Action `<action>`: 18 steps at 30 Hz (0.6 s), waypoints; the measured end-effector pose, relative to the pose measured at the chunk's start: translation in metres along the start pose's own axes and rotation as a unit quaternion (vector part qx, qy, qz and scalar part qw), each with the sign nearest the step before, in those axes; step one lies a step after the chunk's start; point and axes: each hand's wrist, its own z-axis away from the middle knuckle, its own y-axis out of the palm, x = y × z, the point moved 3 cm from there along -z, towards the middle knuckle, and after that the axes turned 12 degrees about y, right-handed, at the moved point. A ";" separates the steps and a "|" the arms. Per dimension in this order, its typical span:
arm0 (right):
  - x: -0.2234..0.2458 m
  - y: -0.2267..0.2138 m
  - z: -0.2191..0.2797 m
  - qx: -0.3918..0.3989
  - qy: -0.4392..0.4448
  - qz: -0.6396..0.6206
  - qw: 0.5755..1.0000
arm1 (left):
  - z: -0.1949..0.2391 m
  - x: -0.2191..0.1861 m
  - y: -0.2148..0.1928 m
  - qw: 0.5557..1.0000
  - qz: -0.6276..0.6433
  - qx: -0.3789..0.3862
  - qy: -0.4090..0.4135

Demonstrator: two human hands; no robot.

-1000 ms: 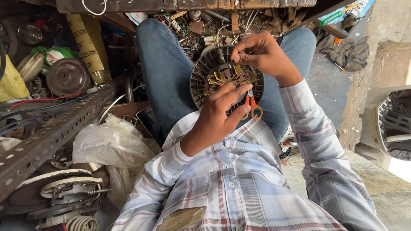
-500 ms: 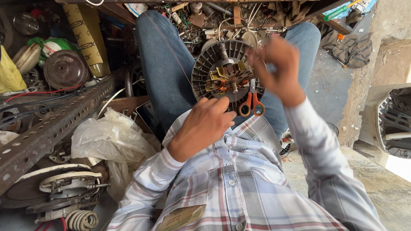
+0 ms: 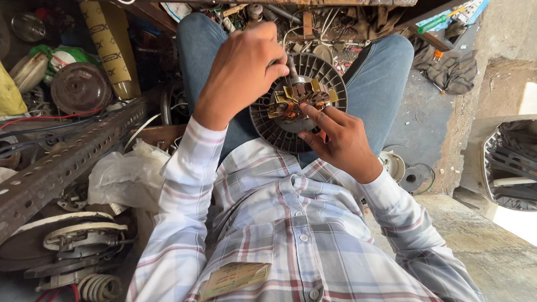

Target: The person repairs a fan motor component, handling wires and using scissors to trim them while holding the motor assembly on their lap. They also use a blue tool to adjust parts inside the motor housing.

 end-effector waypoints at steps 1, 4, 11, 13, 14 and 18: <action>-0.001 0.001 0.000 0.002 0.004 0.000 1.000 | 0.000 0.006 0.006 1.000 -0.003 0.001 -0.003; -0.011 -0.006 -0.007 -0.028 -0.046 -0.002 0.999 | -0.011 0.028 0.034 0.995 -0.057 0.065 -0.053; -0.080 0.001 -0.126 0.146 0.143 -0.145 0.968 | -0.021 0.022 0.031 0.988 -0.138 -0.060 0.045; -0.079 0.018 -0.143 0.242 0.095 -0.179 0.949 | -0.024 0.008 0.025 0.978 -0.188 -0.069 0.059; -0.081 0.018 -0.144 0.252 0.072 -0.218 0.940 | -0.020 -0.002 0.022 0.981 -0.175 -0.068 0.054; -0.089 -0.006 -0.136 0.273 0.004 -0.291 0.917 | 0.002 -0.059 0.017 0.992 -0.082 -0.059 0.081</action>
